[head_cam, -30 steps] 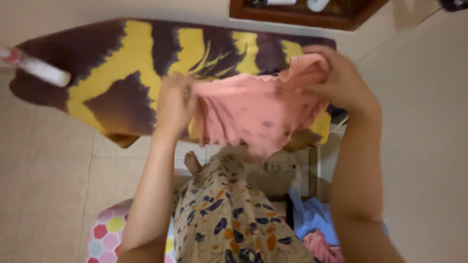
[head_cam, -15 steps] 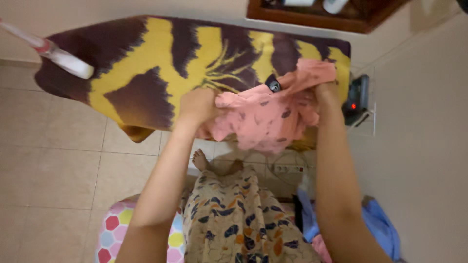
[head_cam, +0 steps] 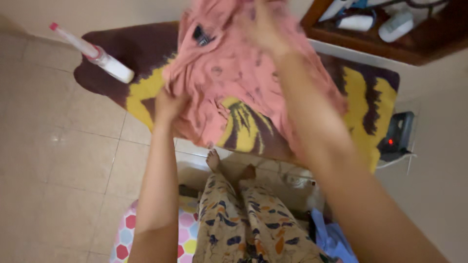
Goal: The person irons a striped yellow and white shirt on an ironing board, smoothing the fabric and using a spray bottle. They then fold the shirt and place it on a nearby bed. Finally, they pick up a pink patterned shirt and begin to unfold it on the ironing board.
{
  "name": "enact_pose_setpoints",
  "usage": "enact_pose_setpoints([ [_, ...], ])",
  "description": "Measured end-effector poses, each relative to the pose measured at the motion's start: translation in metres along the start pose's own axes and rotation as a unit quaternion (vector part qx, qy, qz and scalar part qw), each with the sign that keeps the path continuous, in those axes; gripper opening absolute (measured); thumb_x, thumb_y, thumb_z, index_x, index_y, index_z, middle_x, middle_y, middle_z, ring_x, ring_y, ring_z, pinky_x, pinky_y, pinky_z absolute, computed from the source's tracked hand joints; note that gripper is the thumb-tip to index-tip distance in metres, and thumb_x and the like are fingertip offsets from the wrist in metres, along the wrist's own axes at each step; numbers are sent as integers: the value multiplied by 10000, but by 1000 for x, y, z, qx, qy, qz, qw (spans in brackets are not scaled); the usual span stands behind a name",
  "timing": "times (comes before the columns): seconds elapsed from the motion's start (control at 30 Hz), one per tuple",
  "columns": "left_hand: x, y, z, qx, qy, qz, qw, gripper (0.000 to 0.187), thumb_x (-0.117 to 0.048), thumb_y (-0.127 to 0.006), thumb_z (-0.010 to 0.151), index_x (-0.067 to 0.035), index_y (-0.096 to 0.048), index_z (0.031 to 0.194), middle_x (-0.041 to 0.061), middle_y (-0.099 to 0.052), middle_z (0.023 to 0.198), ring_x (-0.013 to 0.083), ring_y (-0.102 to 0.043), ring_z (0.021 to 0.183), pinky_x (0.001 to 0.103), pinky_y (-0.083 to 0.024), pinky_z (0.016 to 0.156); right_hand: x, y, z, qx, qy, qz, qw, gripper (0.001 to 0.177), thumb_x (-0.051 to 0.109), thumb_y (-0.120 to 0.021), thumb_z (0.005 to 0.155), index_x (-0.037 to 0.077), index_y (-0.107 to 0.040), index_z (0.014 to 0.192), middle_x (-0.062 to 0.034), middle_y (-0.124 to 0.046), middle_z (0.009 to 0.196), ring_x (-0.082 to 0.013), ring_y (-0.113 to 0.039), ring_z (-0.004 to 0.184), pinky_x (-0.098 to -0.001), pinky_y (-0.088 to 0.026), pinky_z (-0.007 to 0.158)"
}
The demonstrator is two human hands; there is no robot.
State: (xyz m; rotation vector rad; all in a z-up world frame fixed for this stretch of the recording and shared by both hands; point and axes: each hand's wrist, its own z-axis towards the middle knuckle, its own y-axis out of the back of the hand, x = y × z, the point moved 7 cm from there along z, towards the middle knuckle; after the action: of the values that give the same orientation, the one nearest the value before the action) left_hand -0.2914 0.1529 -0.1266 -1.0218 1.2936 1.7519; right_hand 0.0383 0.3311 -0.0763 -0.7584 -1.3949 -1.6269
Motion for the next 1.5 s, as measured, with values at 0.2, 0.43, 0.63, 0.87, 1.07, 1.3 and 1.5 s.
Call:
enact_pose_setpoints([
  [0.2, 114, -34, -68, -4, 61, 304, 951, 349, -337, -811, 921, -43, -659, 1031, 131, -677, 893, 316, -660, 886, 514, -519, 875, -58, -67, -188, -87, -1, -54, 995, 346, 72, -745, 860, 20, -682, 1196, -162, -685, 1213, -323, -677, 1185, -406, -536, 1039],
  [0.43, 75, -110, -127, -54, 433, -470, 767, 324, -360, -659, 960, -78, -639, 1119, 48, -674, 979, 160, -644, 816, 371, -549, 730, -159, -17, -338, -360, -340, 129, 859, 391, 155, -778, 856, 34, -567, 1161, -114, -575, 1084, -269, -571, 970, -430, -493, 878],
  [0.63, 71, -162, -127, 170, 408, -488, 752, 200, -207, -709, 980, -68, -645, 1108, 63, -639, 989, 161, -652, 819, 323, -548, 683, -170, -85, -328, -240, -469, 575, 625, 424, 240, -626, 956, 92, -528, 1341, -85, -532, 1319, -269, -534, 1205, -459, -419, 1063],
  [0.87, 45, -165, -75, 72, 347, -599, 719, 202, -106, -567, 950, -40, -600, 1138, 81, -672, 1049, 209, -709, 936, 370, -627, 826, -160, -69, -232, -148, -422, 630, 635, 332, 277, -501, 1000, 166, -524, 1313, -106, -561, 1297, -326, -542, 1254, -606, -430, 1081],
  [1.07, 1, -123, -25, 47, 249, -452, 855, 291, -66, -609, 907, -15, -577, 1192, 75, -656, 997, 215, -653, 844, 396, -551, 699, -132, 91, -117, -139, -137, 586, 787, 227, 157, -571, 1050, 21, -624, 1223, -120, -719, 1135, -284, -682, 1086, -456, -577, 976],
  [1.3, 46, -147, -109, 26, 278, -383, 880, 340, -71, -766, 817, -26, -634, 1127, 23, -745, 971, 105, -716, 816, 266, -594, 693, -179, 20, -242, -201, -380, 476, 767, 255, 203, -617, 967, 124, -578, 1206, -28, -694, 1043, -219, -678, 975, -435, -574, 848],
  [1.5, 72, -132, -140, -57, 342, -321, 881, 403, -280, -757, 1013, 78, -570, 1002, 129, -554, 795, 188, -467, 637, 333, -361, 525, -168, -83, -281, -8, -419, 462, 782, 256, 108, -694, 953, 88, -634, 1201, 1, -722, 1075, -162, -663, 1030, -418, -476, 1009],
])
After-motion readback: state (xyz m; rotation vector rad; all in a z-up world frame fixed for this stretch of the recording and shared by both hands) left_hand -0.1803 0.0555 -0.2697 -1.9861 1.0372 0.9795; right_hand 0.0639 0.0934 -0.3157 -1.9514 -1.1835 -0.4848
